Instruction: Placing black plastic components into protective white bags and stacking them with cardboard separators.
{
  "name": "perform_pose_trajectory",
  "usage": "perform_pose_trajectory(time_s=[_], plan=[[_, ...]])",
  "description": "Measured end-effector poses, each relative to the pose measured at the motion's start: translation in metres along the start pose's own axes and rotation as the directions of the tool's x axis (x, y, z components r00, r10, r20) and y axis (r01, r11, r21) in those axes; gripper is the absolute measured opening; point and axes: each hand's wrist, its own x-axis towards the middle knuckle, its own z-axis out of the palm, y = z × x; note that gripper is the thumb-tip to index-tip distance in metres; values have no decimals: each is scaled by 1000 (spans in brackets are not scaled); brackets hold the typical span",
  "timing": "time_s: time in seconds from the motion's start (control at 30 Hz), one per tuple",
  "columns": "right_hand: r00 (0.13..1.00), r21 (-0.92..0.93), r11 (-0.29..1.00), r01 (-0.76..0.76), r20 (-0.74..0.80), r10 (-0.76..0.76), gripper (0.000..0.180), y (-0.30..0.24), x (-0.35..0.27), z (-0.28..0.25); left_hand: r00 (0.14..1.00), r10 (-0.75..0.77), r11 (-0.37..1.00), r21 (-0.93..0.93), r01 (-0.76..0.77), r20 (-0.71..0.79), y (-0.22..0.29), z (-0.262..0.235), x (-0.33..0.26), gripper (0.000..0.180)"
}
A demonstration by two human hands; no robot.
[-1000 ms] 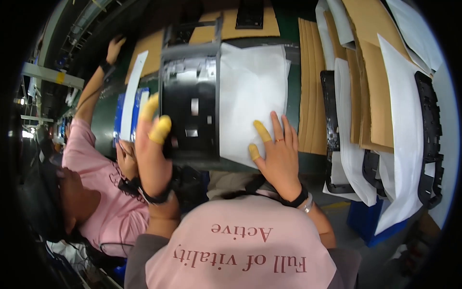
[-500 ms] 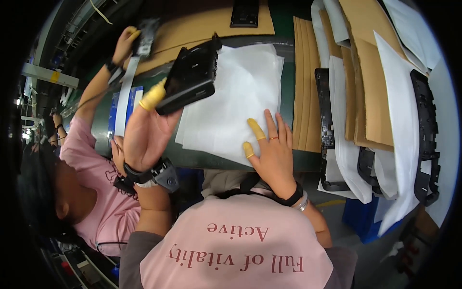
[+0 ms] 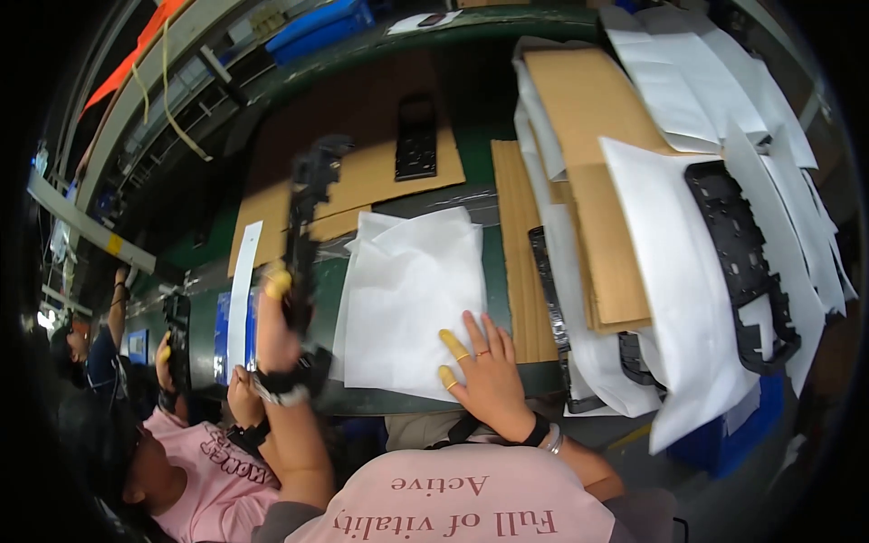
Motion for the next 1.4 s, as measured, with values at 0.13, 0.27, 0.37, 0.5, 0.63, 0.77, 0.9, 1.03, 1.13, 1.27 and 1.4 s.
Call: perform_pose_trajectory(time_s=[0.13, 0.27, 0.37, 0.5, 0.63, 0.77, 0.9, 1.03, 1.13, 1.27, 1.4], plan=[[999, 2, 1000, -22, -47, 22, 46, 5, -2, -3, 808, 474, 368, 755, -543, 350, 11, 20, 117, 33], [999, 76, 997, -12, -47, 15, 46, -8, -6, 2, 826, 353, -91, 895, -436, 439, -22, -9, 201, 39], [997, 117, 992, 50, -56, -44, 48, 7, -10, 9, 832, 271, -225, 872, -435, 484, -37, 70, 203, 58], [993, 160, 987, 12, -117, 7, 48, 17, -18, 11, 173, 249, 101, 152, -983, 953, 15, 226, 47, 70], [993, 169, 985, 40, -112, -22, 47, 10, -12, 11, -346, 3, -129, -343, -930, 938, 43, 288, -41, 76], [993, 121, 992, 27, -114, -13, 46, 8, -9, 17, -425, -222, 143, -402, -904, 877, 63, 335, -61, 70], [993, 130, 991, 36, -115, -21, 46, 8, -8, 20, -372, -285, 114, -354, -928, 883, 46, 378, -75, 59], [984, 197, 977, 85, -169, -51, 46, 8, -9, 22, -367, -160, 282, -314, -907, 916, 21, 402, -77, 51], [984, 188, 979, 84, -171, -52, 46, 13, -15, 21, -521, 120, -37, -521, -853, 845, 27, 399, -79, 49], [979, 209, 975, 73, -200, -30, 46, 14, -14, 23, -429, 450, 22, -490, -872, 783, 46, 391, -94, 48], [981, 221, 972, 85, -189, -43, 46, 15, -14, 25, -547, 18, -73, -545, -836, 837, 31, 392, -77, 54]])
